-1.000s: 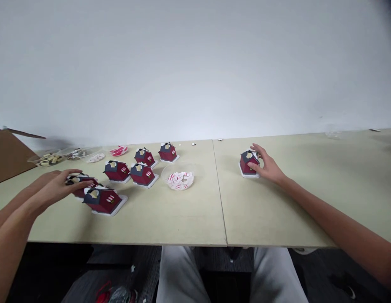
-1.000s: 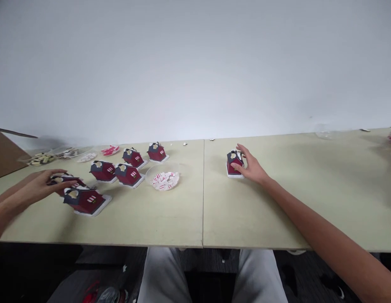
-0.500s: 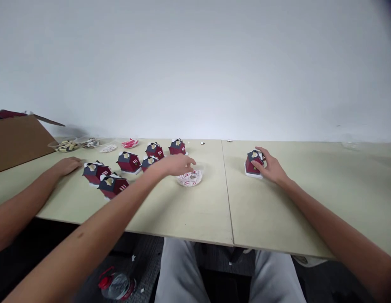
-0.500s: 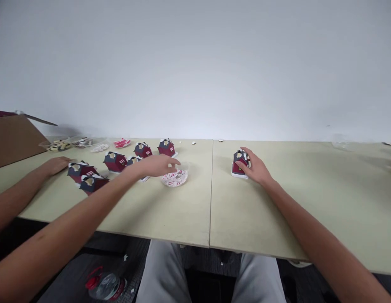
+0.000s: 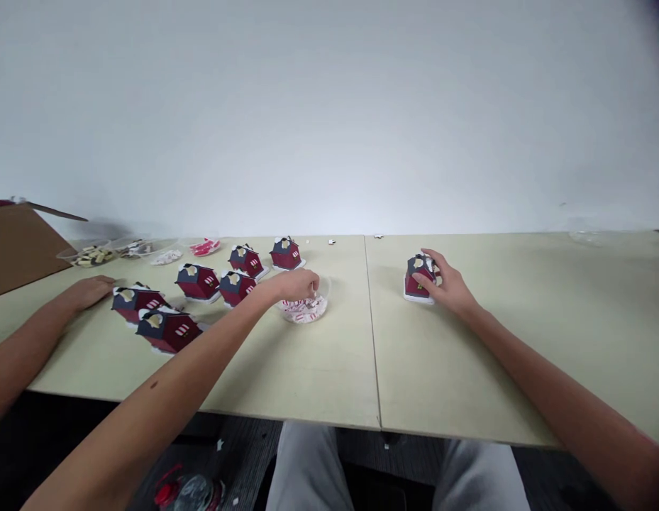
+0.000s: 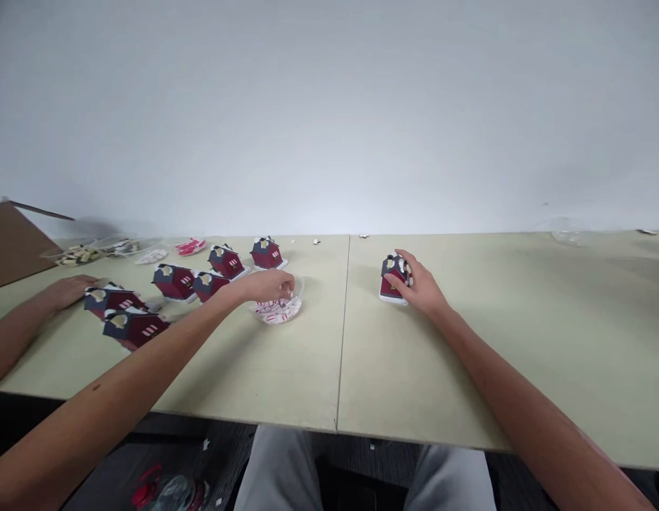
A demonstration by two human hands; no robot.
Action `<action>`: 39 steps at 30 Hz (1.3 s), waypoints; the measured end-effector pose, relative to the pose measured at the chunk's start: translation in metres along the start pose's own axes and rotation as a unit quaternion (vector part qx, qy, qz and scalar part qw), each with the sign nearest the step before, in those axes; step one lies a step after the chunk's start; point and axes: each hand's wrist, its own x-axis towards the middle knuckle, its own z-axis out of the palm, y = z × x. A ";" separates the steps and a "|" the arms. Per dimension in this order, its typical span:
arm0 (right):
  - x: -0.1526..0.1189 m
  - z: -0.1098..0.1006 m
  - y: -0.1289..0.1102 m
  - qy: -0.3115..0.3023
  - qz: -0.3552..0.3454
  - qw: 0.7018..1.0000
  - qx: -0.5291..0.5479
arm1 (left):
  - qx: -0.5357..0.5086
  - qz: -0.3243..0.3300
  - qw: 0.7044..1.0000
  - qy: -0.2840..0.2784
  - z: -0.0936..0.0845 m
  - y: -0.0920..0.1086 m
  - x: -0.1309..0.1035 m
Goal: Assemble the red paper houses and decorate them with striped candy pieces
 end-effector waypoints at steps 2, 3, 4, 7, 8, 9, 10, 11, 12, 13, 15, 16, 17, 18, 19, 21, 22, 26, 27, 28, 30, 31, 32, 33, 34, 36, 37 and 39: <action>-0.001 0.000 0.000 -0.001 -0.001 1.000 -0.004 | -0.024 0.016 0.999 0.038 -0.006 0.001 -0.006; -0.002 0.000 0.000 0.002 -0.005 1.000 -0.010 | -0.048 0.029 0.996 0.066 -0.009 0.004 -0.011; -0.003 0.001 0.001 0.007 -0.010 1.000 -0.019 | -0.079 0.043 0.991 0.100 -0.012 0.010 -0.016; -0.005 0.006 0.000 0.025 -0.040 0.996 -0.071 | -0.200 0.099 0.953 0.205 -0.010 0.044 -0.030; -0.005 0.007 -0.002 0.026 -0.056 0.994 -0.093 | -0.241 0.121 0.936 0.226 -0.005 0.059 -0.031; -0.005 0.008 -0.003 0.025 -0.074 0.990 -0.115 | -0.275 0.142 0.921 0.238 0.001 0.075 -0.029; -0.004 0.009 -0.005 0.021 -0.093 0.987 -0.133 | -0.300 0.160 0.909 0.242 0.009 0.090 -0.024; -0.004 0.010 -0.006 0.018 -0.112 0.983 -0.145 | -0.318 0.176 0.900 0.240 0.018 0.104 -0.018; -0.003 0.010 -0.008 0.015 -0.129 0.980 -0.152 | -0.331 0.187 0.894 0.237 0.026 0.116 -0.009; -0.002 0.010 -0.009 0.014 -0.142 0.978 -0.153 | -0.338 0.195 0.890 0.236 0.035 0.125 0.002; 0.000 0.010 -0.012 0.016 -0.159 0.976 -0.147 | -0.349 0.200 0.883 0.242 0.049 0.135 0.022; 0.000 0.010 -0.013 0.017 -0.163 0.976 -0.142 | -0.358 0.196 0.878 0.249 0.056 0.137 0.031; 0.000 0.010 -0.014 0.017 -0.165 0.977 -0.137 | -0.370 0.187 0.873 0.258 0.062 0.136 0.039; -0.001 0.011 -0.016 0.015 -0.166 0.977 -0.131 | -0.386 0.175 0.866 0.266 0.067 0.135 0.044; -0.002 0.013 -0.019 0.011 -0.167 0.978 -0.126 | -0.402 0.163 0.858 0.274 0.072 0.132 0.047; -0.005 0.016 -0.024 0.001 -0.160 0.981 -0.112 | -0.430 0.148 0.845 0.281 0.079 0.127 0.049; -0.006 0.018 -0.027 -0.003 -0.152 0.983 -0.103 | -0.440 0.146 0.840 0.281 0.082 0.125 0.049; -0.010 0.023 -0.034 0.013 -0.131 0.988 -0.076 | -0.481 0.133 0.822 0.274 0.084 0.125 0.044; -0.011 0.022 -0.034 0.019 -0.133 0.988 -0.077 | -0.488 0.129 0.818 0.275 0.083 0.127 0.044; -0.011 0.021 -0.034 0.023 -0.134 0.988 -0.079 | -0.492 0.128 0.816 0.276 0.083 0.128 0.043; -0.012 0.019 -0.032 0.027 -0.126 0.989 -0.079 | -0.492 0.127 0.816 0.275 0.081 0.129 0.043; -0.013 0.017 -0.031 0.028 -0.118 0.990 -0.073 | -0.492 0.124 0.817 0.274 0.080 0.129 0.044; -0.014 0.016 -0.030 0.029 -0.110 0.992 -0.061 | -0.491 0.120 0.819 0.272 0.080 0.130 0.044; -0.014 0.016 -0.029 0.032 -0.102 0.993 -0.043 | -0.491 0.115 0.820 0.270 0.080 0.129 0.044; -0.015 0.016 -0.029 0.035 -0.093 0.995 -0.019 | -0.489 0.112 0.823 0.267 0.081 0.129 0.044; -0.016 0.018 -0.030 0.035 -0.062 0.997 0.041 | -0.481 0.112 0.828 0.264 0.081 0.129 0.044; -0.016 0.019 -0.031 0.028 -0.042 0.996 0.072 | -0.475 0.114 0.831 0.265 0.082 0.128 0.044; -0.017 0.022 -0.033 0.006 -0.006 0.992 0.122 | -0.461 0.118 0.836 0.274 0.082 0.128 0.044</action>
